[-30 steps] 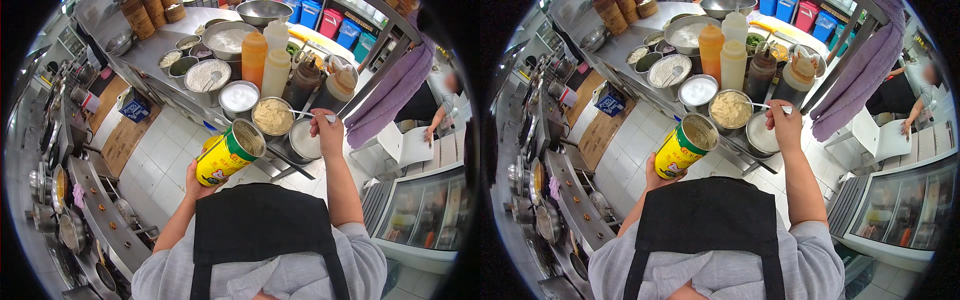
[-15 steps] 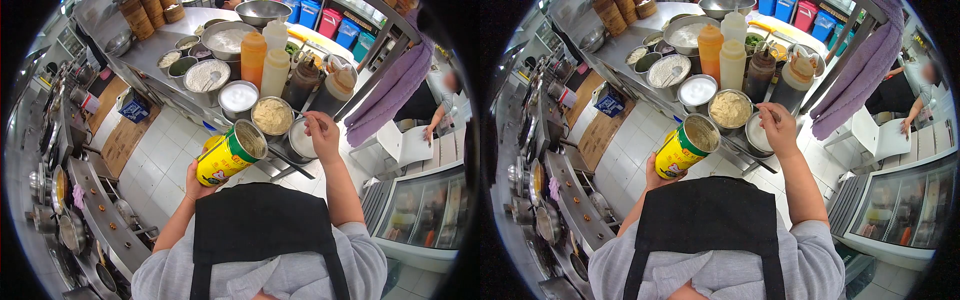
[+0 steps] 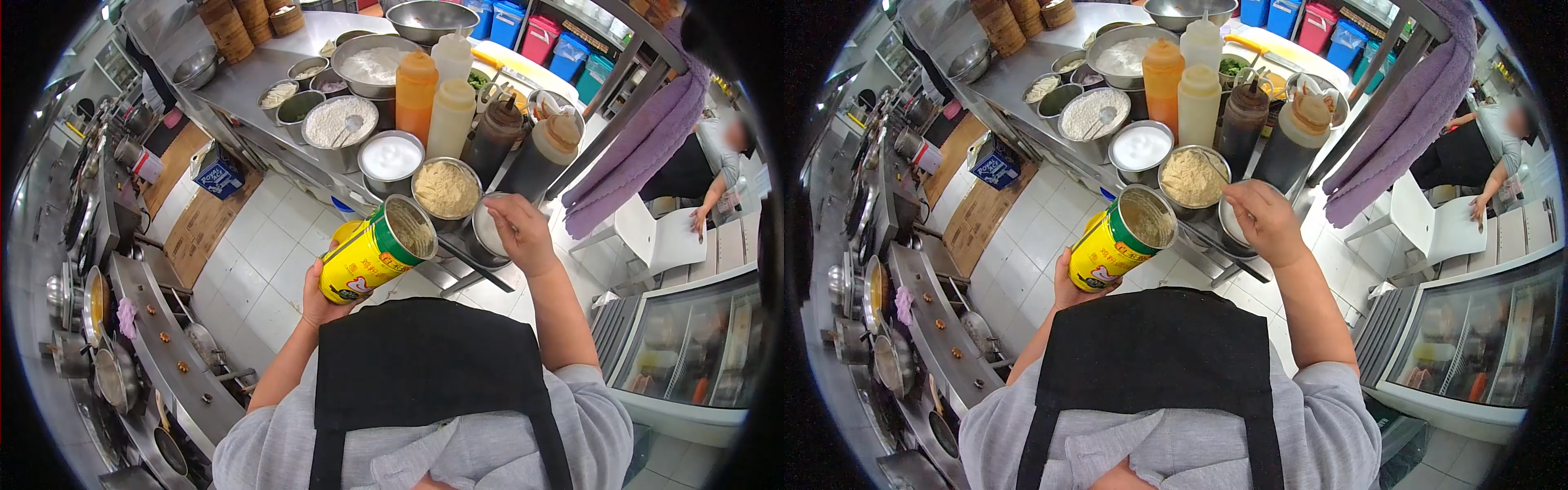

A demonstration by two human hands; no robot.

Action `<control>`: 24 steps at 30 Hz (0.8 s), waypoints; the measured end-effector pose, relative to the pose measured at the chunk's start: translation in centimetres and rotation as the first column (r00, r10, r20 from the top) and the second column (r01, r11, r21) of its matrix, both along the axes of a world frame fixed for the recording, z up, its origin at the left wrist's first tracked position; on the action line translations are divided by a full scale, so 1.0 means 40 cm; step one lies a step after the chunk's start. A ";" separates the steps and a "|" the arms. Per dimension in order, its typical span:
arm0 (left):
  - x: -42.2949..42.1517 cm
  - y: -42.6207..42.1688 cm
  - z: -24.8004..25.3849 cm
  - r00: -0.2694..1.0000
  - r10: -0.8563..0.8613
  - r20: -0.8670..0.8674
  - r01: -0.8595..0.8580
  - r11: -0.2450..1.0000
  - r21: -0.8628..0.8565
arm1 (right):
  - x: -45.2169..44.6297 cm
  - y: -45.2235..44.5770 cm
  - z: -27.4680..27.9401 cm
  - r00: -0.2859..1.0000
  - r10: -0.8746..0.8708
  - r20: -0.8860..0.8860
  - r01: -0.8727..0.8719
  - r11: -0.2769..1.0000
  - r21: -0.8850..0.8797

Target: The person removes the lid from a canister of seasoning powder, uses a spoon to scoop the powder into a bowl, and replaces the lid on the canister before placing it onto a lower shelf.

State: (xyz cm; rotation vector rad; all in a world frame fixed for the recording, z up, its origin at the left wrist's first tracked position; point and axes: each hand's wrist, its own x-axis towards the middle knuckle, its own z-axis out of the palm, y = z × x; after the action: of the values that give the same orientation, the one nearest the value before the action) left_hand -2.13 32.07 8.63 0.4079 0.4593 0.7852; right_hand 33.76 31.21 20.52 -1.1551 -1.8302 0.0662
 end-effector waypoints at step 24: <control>-0.001 0.003 -0.006 1.000 -0.005 -0.009 0.005 1.000 -0.016 | -0.030 -0.025 -0.026 0.984 -0.034 0.175 0.023 0.998 0.065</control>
State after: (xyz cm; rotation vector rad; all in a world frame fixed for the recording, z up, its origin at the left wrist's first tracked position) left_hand -2.19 32.18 8.38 0.3981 0.4722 0.7745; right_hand 32.56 30.23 19.48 -1.1732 -1.9552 -0.1122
